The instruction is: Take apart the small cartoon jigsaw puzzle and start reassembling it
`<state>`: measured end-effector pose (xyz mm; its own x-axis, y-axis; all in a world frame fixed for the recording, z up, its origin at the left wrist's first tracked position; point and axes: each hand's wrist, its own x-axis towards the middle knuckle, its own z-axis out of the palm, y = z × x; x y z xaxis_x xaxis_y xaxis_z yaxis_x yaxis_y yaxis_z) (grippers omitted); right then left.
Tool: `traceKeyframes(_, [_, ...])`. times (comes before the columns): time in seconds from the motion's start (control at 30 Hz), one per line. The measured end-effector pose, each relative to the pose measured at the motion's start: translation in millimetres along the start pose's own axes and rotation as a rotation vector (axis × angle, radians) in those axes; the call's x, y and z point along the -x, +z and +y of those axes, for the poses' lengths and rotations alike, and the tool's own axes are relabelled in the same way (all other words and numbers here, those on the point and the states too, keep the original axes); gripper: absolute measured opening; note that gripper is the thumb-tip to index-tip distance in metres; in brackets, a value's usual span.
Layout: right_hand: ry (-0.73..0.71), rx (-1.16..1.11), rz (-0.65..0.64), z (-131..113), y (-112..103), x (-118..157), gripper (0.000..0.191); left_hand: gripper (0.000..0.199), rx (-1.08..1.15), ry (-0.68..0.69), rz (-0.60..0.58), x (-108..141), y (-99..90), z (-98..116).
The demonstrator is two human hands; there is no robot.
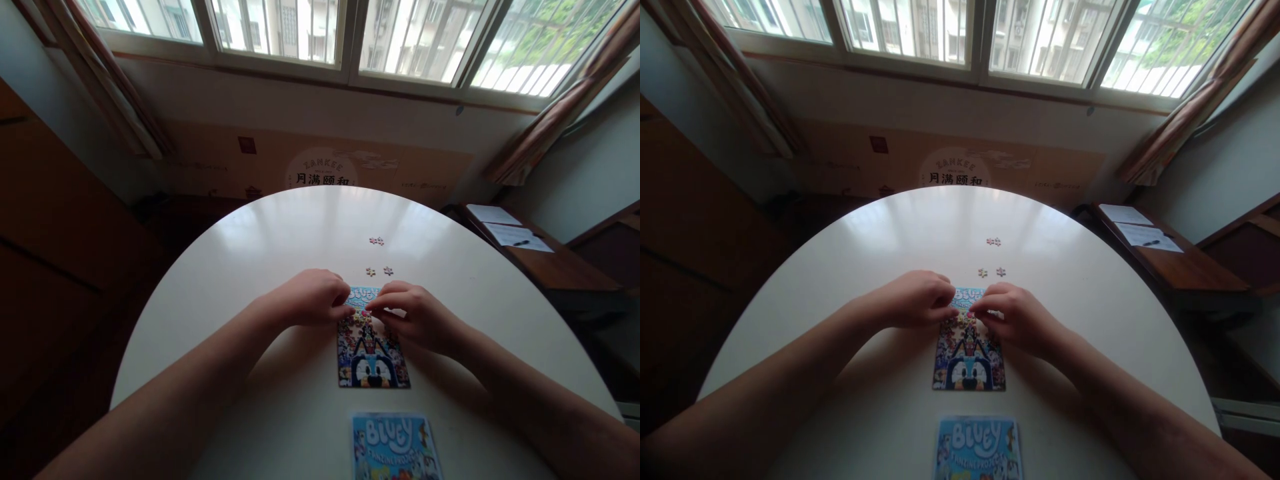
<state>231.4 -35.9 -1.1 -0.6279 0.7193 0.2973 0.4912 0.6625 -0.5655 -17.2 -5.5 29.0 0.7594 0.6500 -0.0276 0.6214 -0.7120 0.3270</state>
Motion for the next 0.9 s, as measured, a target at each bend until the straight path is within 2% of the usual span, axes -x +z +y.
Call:
traceKeyframes(0.13, [-0.071, 0.045, -0.093, -3, 4, 0, 0.022, 0.029, 0.011, 0.005, -0.005, -1, 1.7, -2])
traceKeyframes(0.43, [-0.100, 0.084, -0.101, 0, 7, -1, 0.022, 0.030, 0.038, 0.014, -0.008, -2, 4.2, -8])
traceKeyframes(0.7, [-0.169, 0.237, -0.139, -13, 3, -4, 0.025, 0.028, 0.027, -0.052, -0.050, -4, 3.1, -3])
traceKeyframes(0.8, [-0.173, 0.239, -0.078, -9, 2, -2, 0.026, 0.028, 0.017, -0.045, -0.050, -4, 2.0, -2])
traceKeyframes(0.9, [-0.132, 0.167, 0.097, 0, 2, 0, 0.027, 0.031, 0.013, -0.063, -0.068, -5, 1.4, -2])
